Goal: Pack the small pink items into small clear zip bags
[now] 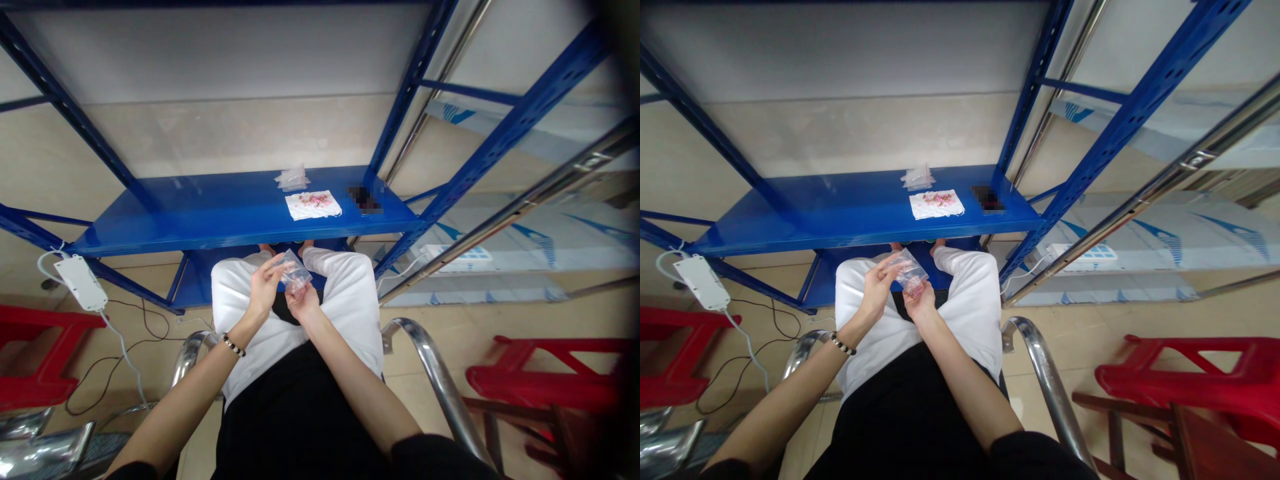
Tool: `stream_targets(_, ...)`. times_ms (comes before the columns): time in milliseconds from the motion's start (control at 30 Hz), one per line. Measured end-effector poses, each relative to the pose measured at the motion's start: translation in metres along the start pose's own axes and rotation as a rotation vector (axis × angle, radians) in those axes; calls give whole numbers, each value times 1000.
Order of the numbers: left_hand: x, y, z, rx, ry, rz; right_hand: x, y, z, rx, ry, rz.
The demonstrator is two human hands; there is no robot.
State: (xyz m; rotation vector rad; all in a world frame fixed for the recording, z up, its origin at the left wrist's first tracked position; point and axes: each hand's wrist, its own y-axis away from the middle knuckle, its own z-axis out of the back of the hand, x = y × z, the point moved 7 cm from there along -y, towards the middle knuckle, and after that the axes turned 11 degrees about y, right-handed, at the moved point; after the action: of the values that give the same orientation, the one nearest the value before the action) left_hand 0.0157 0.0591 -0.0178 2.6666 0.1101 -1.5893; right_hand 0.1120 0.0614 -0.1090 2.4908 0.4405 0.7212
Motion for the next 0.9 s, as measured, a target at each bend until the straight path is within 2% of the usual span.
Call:
stream_targets(67, 12, -2, 16, -129, 127, 92, -4, 4, 0, 35, 4, -50)
stream_targets(133, 22, -3, 28, -220, 237, 184, -5, 10, -6, 124, 4, -92)
stream_targets(233, 26, -7, 39, -271, 324, 228, 8, 13, -23, 295, 8, -84)
stream_targets(300, 26, -12, 41, -264, 334, 226, 34, 8, -36, 371, 27, -12)
stream_targets(400, 28, -18, 44, -274, 349, 226, 102, -10, -63, 432, 73, 139)
stream_targets(467, 27, -21, 43, -261, 369, 224, 159, -25, -83, 403, 95, 259)
stream_targets(533, 25, -20, 40, -267, 377, 242, 214, -41, -100, 291, 134, 367)
stream_targets(633, 21, -15, 37, -305, 338, 278, 269, -71, -123, 141, 188, 414)
stream_targets(733, 20, -13, 35, -313, 317, 299, 293, -102, -139, 60, 217, 420)
stream_targets(900, 31, -15, 35, -301, 326, 344, 300, -141, -141, -45, 289, 440)
